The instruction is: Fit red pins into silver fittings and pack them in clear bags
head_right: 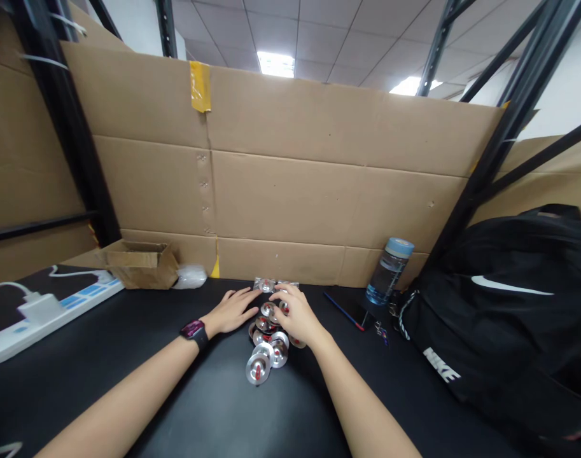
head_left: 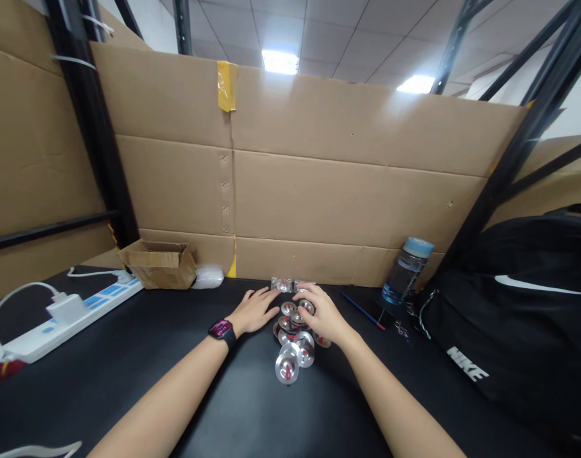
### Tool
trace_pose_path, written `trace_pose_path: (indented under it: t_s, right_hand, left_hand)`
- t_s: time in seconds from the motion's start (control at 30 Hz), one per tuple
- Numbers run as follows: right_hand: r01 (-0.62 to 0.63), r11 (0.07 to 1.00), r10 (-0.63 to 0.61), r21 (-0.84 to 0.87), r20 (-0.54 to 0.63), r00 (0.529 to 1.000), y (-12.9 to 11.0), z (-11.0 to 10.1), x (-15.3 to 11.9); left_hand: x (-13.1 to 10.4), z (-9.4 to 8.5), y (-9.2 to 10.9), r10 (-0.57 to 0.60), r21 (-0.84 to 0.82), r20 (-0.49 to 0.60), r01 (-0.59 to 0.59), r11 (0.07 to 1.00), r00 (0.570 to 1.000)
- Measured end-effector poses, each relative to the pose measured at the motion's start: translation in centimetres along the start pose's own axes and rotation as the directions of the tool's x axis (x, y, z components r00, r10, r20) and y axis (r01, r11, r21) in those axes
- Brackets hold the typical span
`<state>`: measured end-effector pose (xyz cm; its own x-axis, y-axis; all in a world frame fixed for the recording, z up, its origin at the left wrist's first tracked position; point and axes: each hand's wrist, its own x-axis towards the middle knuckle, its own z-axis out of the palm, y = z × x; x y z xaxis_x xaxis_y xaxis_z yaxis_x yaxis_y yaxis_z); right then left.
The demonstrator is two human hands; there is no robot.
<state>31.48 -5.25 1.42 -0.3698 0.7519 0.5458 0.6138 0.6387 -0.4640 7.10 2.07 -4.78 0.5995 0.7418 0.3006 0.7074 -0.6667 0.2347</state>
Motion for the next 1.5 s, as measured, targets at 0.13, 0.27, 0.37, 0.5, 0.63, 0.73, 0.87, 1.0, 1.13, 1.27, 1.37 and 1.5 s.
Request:
trace_pose_path:
  t_s: [0.13,0.27,0.37,0.5,0.63,0.73,0.87,1.0,1.13,1.27,1.37,1.5]
  right_hand:
    - [-0.002,1.0,0.002,-0.018,0.009,1.0,0.3,0.0,-0.1]
    - [0.006,1.0,-0.005,-0.027,0.022,1.0,0.2,-0.3,0.0]
    - [0.007,0.999,-0.005,-0.041,0.035,0.999,0.1,-0.4,0.0]
    - [0.002,0.999,0.001,-0.051,0.059,0.998,0.0,-0.5,-0.1]
    - [-0.001,0.999,0.005,-0.046,0.074,0.997,0.0,-0.5,-0.1]
    - [-0.005,0.999,0.009,-0.047,0.083,0.997,0.0,-0.3,-0.2]
    - [-0.007,0.999,0.011,-0.037,0.087,0.996,0.1,-0.2,-0.2]
    - [-0.011,0.999,0.014,-0.036,0.096,0.995,0.2,-0.2,-0.2]
    - [-0.023,0.999,0.027,-0.035,0.115,0.993,0.4,-0.1,-0.2]
    - [-0.009,1.0,0.011,-0.02,0.117,0.993,0.2,-0.1,-0.1]
    - [0.001,0.999,-0.005,0.041,0.093,0.996,-0.3,-0.1,0.0]
    - [-0.118,0.974,0.113,0.193,0.04,0.993,-0.8,0.1,0.2]
  left_hand:
    - [-0.3,-1.1,0.0,-0.024,0.089,-0.098,0.033,0.995,0.995]
    - [-1.4,-2.2,-0.6,-0.03,0.156,-0.179,0.059,0.986,0.983]
    - [-1.9,-2.5,-1.6,-0.029,0.122,-0.136,0.046,0.991,0.99]
    - [-1.8,-2.9,-2.6,-0.033,0.002,-0.105,0.034,0.999,0.994]
    - [-1.7,-3.9,-2.6,-0.027,-0.029,-0.181,0.022,0.999,0.983]
    - [-2.1,-4.4,-2.2,-0.055,0.012,-0.085,0.056,0.998,0.995]
    - [-2.4,-4.6,-2.2,-0.115,0.033,-0.068,0.118,0.993,0.991]
    - [-2.2,-4.3,-2.8,-0.184,-0.075,-0.13,0.175,0.982,0.974]
    - [-1.9,-4.0,-3.1,-0.203,-0.233,-0.205,0.154,0.96,0.957]
    - [-1.5,-3.8,-2.6,-0.24,-0.403,-0.228,0.133,0.905,0.944]
    - [-1.1,-3.8,-1.0,-0.285,-0.602,-0.242,0.087,0.794,0.927]
    - [-0.8,-3.9,2.8,-0.27,-0.784,-0.257,-0.037,0.62,0.928]
